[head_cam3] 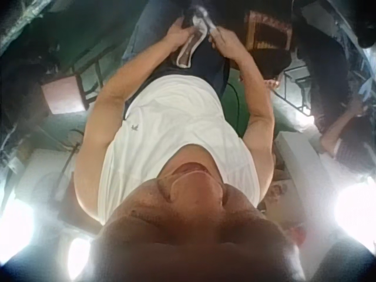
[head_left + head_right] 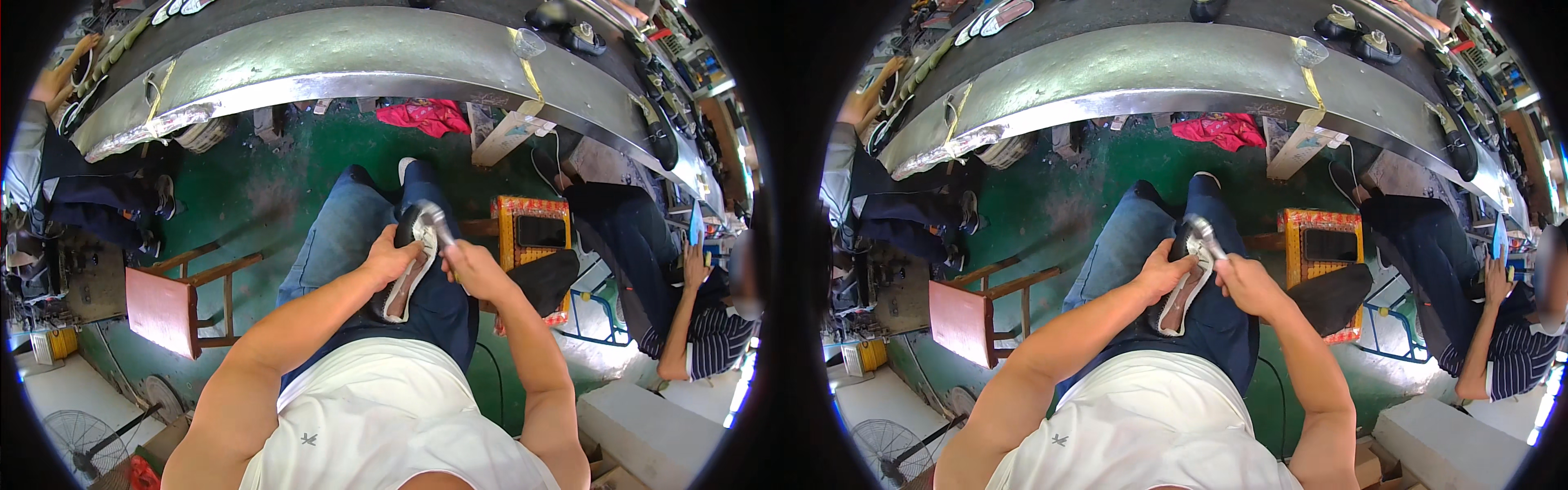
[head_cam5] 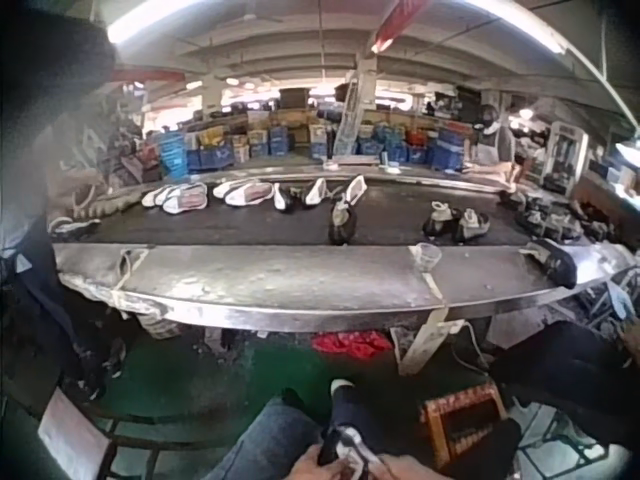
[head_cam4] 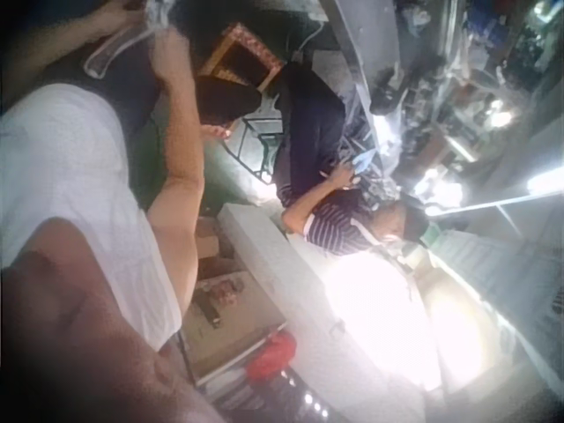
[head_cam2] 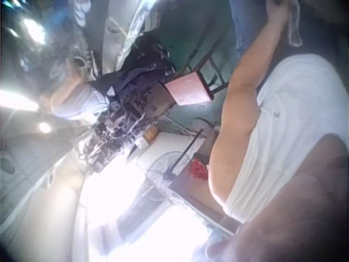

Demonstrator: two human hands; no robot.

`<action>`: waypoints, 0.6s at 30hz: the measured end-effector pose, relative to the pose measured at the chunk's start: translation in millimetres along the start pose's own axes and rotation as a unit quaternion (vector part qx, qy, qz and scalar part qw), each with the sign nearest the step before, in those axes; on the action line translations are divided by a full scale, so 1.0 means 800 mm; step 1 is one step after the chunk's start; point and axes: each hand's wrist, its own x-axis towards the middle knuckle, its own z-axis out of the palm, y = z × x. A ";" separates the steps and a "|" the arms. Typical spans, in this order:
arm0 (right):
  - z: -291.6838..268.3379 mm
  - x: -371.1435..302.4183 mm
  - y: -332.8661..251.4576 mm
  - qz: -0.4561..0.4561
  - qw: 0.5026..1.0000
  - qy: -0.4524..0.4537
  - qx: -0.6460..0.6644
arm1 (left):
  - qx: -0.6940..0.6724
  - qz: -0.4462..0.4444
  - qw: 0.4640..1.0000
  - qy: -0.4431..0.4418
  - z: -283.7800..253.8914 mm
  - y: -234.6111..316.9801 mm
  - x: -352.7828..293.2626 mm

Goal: Manually lasting shoe uppers by pulling them over lasts using specialized pliers on a factory assembly line.

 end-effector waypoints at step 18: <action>0.030 -0.067 0.004 -0.056 0.971 -0.105 -0.207 | -0.124 -0.095 0.976 -0.152 -0.029 0.011 0.010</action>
